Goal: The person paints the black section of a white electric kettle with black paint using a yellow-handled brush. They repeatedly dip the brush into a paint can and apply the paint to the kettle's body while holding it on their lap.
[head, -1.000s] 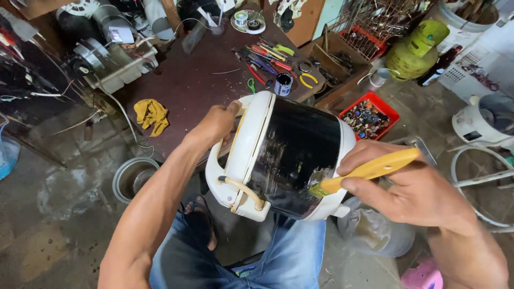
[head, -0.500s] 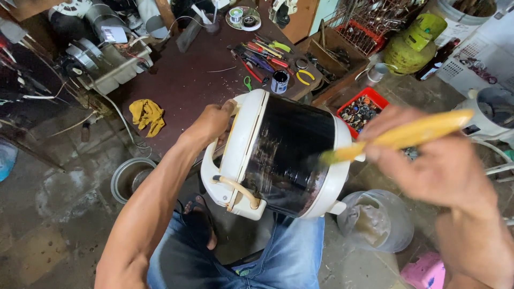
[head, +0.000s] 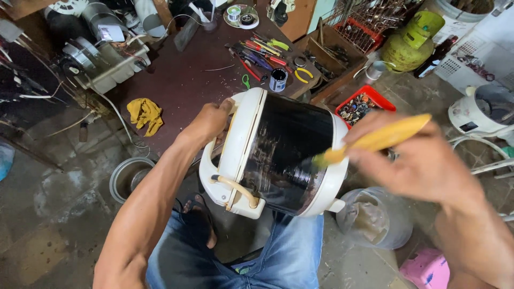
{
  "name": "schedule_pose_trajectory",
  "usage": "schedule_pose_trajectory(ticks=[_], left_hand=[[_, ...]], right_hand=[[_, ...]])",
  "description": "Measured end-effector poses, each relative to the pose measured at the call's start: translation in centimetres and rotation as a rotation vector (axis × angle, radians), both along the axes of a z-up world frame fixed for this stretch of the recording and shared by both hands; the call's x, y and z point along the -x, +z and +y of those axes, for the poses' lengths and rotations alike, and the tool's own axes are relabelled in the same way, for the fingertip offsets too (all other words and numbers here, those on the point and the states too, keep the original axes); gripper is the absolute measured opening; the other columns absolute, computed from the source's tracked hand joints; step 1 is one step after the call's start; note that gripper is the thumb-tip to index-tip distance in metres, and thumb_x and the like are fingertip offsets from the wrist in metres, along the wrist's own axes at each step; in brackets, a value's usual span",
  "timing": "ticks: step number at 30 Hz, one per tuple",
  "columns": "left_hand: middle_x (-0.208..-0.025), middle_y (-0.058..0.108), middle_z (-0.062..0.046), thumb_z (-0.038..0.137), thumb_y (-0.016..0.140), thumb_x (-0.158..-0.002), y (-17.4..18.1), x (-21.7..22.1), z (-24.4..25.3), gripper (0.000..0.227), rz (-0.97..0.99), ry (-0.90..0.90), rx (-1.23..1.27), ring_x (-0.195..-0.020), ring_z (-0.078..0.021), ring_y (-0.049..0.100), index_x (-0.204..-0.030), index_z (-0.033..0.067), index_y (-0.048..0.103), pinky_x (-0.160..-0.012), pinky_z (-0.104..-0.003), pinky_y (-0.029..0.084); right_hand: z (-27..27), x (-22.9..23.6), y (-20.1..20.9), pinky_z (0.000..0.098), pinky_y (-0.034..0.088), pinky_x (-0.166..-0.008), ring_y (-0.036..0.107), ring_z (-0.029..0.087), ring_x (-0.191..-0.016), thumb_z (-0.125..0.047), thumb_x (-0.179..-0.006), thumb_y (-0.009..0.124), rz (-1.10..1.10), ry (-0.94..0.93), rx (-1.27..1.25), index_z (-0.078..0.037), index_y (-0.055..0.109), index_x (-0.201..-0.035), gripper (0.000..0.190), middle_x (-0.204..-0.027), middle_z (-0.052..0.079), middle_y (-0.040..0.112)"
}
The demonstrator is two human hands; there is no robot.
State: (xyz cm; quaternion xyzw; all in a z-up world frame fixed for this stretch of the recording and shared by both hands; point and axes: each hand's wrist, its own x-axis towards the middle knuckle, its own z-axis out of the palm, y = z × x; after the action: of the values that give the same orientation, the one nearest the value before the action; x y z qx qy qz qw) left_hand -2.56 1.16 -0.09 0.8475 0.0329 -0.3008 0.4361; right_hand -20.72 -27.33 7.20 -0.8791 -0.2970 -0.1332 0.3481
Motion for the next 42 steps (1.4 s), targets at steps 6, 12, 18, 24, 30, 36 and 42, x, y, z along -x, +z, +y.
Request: schedule_pose_trajectory(ticks=[6, 12, 18, 24, 30, 36, 42], left_hand=[[-0.058, 0.048, -0.01, 0.05, 0.033, -0.105, 0.2, 0.1, 0.1, 0.062, 0.019, 0.014, 0.0, -0.049, -0.0225, 0.047, -0.135, -0.0022, 0.046, -0.059, -0.041, 0.044], [-0.06, 0.05, -0.009, 0.055, 0.032, -0.102, 0.2, -0.1, 0.1, 0.06, 0.011, 0.008, -0.049, -0.052, -0.0228, 0.049, -0.125, 0.003, 0.053, -0.064, -0.041, 0.042], [-0.064, 0.05, -0.008, 0.053, 0.034, -0.104, 0.9, 0.4, 0.0, 0.052, 0.015, 0.031, -0.047, -0.052, -0.0212, 0.048, -0.111, 0.006, 0.053, -0.056, -0.039, 0.042], [-0.066, 0.049, -0.007, 0.052, 0.034, -0.105, 1.4, 0.7, -0.2, 0.053, 0.037, 0.049, -0.042, -0.054, -0.021, 0.048, -0.121, 0.0046, 0.053, -0.058, -0.039, 0.042], [-0.061, 0.05, -0.009, 0.052, 0.034, -0.104, 0.1, -0.1, 0.1, 0.062, 0.029, 0.03, -0.026, -0.049, -0.0218, 0.047, -0.137, 0.0011, 0.044, -0.053, -0.04, 0.043], [-0.063, 0.047, -0.009, 0.05, 0.035, -0.105, 0.3, 0.1, 0.1, 0.054, 0.045, 0.057, 0.012, -0.051, -0.0214, 0.045, -0.124, 0.0015, 0.05, -0.053, -0.039, 0.042], [-0.064, 0.046, -0.008, 0.05, 0.034, -0.104, 0.6, 0.3, 0.3, 0.065, 0.06, 0.06, 0.005, -0.052, -0.0206, 0.047, -0.147, 0.0019, 0.037, -0.053, -0.038, 0.044]], right_hand=[[-0.9, 0.9, 0.4, 0.0303, 0.062, -0.079, 0.07, 0.024, -0.089, -0.001, -0.087, 0.064, -0.081, -0.132, -0.142, 0.004, 0.063, -0.091, 0.006, -0.098, 0.016, 0.069], [5.5, 2.3, 0.0, 0.0293, 0.058, -0.065, 0.072, 0.02, -0.069, -0.017, -0.087, 0.066, -0.024, 0.013, -0.078, -0.007, 0.064, -0.095, 0.013, -0.084, 0.005, 0.074], [7.3, 2.2, 0.2, 0.0278, 0.05, -0.055, 0.063, 0.018, -0.059, -0.022, -0.091, 0.064, -0.077, 0.092, -0.024, -0.007, 0.064, -0.089, 0.015, -0.078, 0.003, 0.07], [7.2, 1.6, 0.1, 0.0299, 0.049, -0.054, 0.063, 0.017, -0.062, -0.024, -0.093, 0.062, -0.069, 0.09, 0.09, -0.009, 0.065, -0.092, 0.015, -0.081, 0.001, 0.07], [3.2, -0.1, -0.5, 0.0238, 0.06, -0.064, 0.067, 0.013, -0.072, -0.013, -0.087, 0.065, -0.017, 0.008, 0.005, -0.005, 0.071, -0.095, 0.013, -0.093, 0.007, 0.072], [2.0, 0.5, 0.3, 0.0273, 0.062, -0.069, 0.07, 0.019, -0.074, -0.002, -0.086, 0.065, -0.202, -0.009, -0.151, 0.006, 0.063, -0.098, 0.014, -0.095, 0.017, 0.07], [7.1, 1.9, 0.4, 0.0286, 0.055, -0.055, 0.067, 0.019, -0.061, -0.013, -0.085, 0.068, -0.142, 0.02, -0.079, -0.002, 0.065, -0.091, 0.012, -0.08, 0.008, 0.07]])
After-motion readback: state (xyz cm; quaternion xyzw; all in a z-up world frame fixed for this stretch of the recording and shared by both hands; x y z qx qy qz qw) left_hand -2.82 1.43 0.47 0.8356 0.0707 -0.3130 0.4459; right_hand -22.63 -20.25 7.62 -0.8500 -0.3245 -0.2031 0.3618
